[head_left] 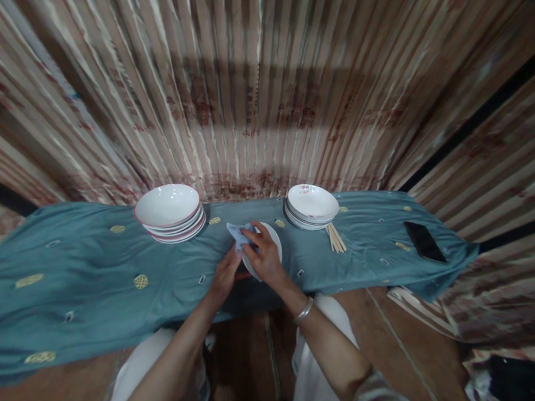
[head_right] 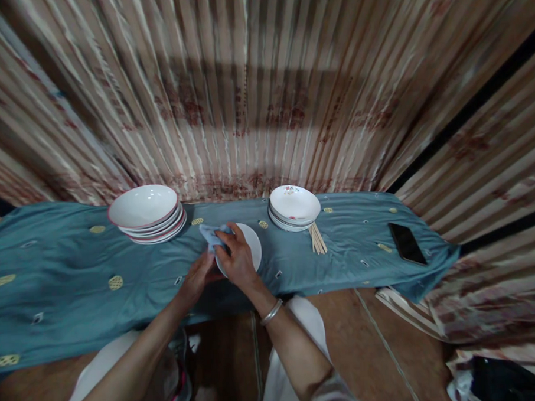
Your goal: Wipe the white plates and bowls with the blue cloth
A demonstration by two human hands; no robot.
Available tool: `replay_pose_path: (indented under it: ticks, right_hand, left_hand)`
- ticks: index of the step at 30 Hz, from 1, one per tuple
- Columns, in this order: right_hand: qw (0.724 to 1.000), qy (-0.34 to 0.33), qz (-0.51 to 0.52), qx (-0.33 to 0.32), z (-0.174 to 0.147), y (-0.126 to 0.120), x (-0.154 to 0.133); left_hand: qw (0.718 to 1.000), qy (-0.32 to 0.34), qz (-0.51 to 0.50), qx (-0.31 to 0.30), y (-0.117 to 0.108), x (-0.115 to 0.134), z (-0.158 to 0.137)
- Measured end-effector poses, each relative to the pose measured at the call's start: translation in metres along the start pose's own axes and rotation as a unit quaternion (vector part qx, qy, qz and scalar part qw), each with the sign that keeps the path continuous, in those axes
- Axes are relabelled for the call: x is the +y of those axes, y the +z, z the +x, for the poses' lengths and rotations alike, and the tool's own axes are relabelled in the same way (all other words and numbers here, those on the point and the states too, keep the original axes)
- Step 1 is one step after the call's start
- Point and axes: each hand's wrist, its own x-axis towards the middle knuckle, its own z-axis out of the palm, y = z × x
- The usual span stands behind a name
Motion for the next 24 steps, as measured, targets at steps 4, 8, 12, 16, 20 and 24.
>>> replay_pose_path:
  ticks: [4,8,12,16,20,24]
  right_hand:
    - [1.0,-0.011,-0.003,0.021,0.014,-0.002,0.01]
    - [0.999,-0.015,-0.03,0.029,0.027,-0.009,0.023]
    - [0.995,-0.009,-0.092,0.036,0.037,-0.023,0.04]
    - [0.979,0.052,-0.197,0.008,0.036,-0.04,0.055]
    - [0.939,0.107,-0.325,-0.039,0.023,-0.053,0.064]
    - [0.904,0.119,-0.402,-0.082,0.002,-0.059,0.058]
  left_hand:
    - [0.999,-0.014,0.02,-0.03,0.005,0.006,-0.003]
    - [0.999,-0.016,0.03,-0.043,0.007,0.012,-0.005]
    - [0.998,-0.018,0.03,-0.057,0.01,0.019,-0.008]
    - [0.998,-0.024,0.03,-0.048,0.011,0.021,-0.01]
    - [0.999,-0.024,0.027,-0.039,0.01,0.019,-0.009]
    - [0.999,-0.023,0.021,-0.029,0.011,0.017,-0.009]
